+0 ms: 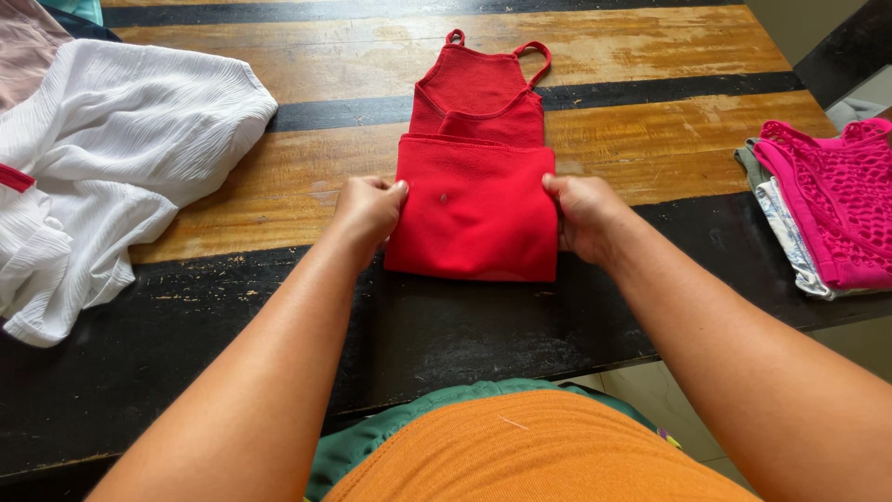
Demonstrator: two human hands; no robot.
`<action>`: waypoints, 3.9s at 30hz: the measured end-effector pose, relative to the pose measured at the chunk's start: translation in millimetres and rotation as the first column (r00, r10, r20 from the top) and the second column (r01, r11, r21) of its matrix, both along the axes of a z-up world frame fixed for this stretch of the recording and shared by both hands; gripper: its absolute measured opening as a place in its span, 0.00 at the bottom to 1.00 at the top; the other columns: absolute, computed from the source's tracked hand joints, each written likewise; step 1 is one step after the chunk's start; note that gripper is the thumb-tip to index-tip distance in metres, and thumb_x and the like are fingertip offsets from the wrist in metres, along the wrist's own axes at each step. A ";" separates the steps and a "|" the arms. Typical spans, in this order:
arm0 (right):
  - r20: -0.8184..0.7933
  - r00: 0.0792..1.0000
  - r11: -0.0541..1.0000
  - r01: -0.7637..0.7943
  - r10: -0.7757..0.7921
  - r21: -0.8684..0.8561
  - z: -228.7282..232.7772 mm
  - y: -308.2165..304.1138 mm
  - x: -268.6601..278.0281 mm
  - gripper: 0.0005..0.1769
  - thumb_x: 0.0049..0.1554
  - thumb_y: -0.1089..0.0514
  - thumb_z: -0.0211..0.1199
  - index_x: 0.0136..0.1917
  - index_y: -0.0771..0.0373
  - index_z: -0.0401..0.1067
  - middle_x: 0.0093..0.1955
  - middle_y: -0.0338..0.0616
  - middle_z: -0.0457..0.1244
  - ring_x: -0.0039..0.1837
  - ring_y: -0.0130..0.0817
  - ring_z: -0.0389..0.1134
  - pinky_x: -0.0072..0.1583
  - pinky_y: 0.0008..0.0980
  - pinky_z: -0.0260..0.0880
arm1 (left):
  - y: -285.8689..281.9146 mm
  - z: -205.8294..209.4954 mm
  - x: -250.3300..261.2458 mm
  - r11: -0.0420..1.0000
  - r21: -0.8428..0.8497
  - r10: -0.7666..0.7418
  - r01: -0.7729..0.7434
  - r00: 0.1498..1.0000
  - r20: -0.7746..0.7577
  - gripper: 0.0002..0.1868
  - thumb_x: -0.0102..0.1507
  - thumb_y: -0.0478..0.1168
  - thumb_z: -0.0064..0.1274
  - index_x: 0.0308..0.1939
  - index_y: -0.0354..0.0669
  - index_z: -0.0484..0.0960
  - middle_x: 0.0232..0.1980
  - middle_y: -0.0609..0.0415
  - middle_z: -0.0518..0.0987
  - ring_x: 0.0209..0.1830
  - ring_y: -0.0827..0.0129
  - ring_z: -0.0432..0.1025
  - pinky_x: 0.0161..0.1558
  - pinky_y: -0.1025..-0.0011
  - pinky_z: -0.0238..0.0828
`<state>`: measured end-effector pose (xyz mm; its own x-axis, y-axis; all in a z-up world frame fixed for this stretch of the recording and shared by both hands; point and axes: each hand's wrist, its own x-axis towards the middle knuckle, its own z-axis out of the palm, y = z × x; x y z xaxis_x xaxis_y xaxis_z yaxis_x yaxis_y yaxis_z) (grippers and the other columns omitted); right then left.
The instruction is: The person folds a red sleeveless top by laying it flat on a table, smoothing the fabric, folding it lengthwise, and then rolling or folding it into a compact square before placing it on a stack.
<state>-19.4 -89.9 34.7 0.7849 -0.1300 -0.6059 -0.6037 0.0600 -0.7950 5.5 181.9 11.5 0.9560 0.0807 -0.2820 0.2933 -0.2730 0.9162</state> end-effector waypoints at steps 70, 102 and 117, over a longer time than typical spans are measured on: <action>0.046 0.656 0.189 -0.149 0.753 -0.971 -34.9 37.9 -25.1 0.38 0.66 0.35 0.44 0.81 0.55 0.51 0.86 0.54 0.36 0.86 0.55 0.32 0.79 0.61 0.29 | -42.0 -21.9 -25.5 0.388 0.897 -0.651 0.211 0.752 0.105 0.37 0.69 0.63 0.34 0.79 0.54 0.52 0.83 0.46 0.44 0.83 0.49 0.37 0.75 0.39 0.29; 0.185 0.310 0.298 -0.373 0.933 -0.879 24.6 58.1 -64.8 0.32 0.50 0.71 0.53 0.68 0.63 0.69 0.67 0.57 0.65 0.67 0.51 0.67 0.66 0.41 0.67 | -9.4 28.7 5.3 0.675 0.592 -0.549 0.440 0.836 0.004 0.28 0.59 0.62 0.53 0.63 0.64 0.81 0.62 0.57 0.82 0.68 0.63 0.72 0.76 0.36 0.33; 0.047 0.384 0.327 -0.710 0.922 -0.624 124.5 55.0 -45.1 0.26 0.50 0.68 0.58 0.62 0.59 0.75 0.44 0.38 0.69 0.48 0.28 0.68 0.51 0.30 0.69 | -4.7 1.3 32.6 0.751 0.076 -0.660 0.655 0.746 0.089 0.16 0.62 0.45 0.62 0.50 0.41 0.89 0.44 0.53 0.88 0.41 0.76 0.79 0.48 0.73 0.77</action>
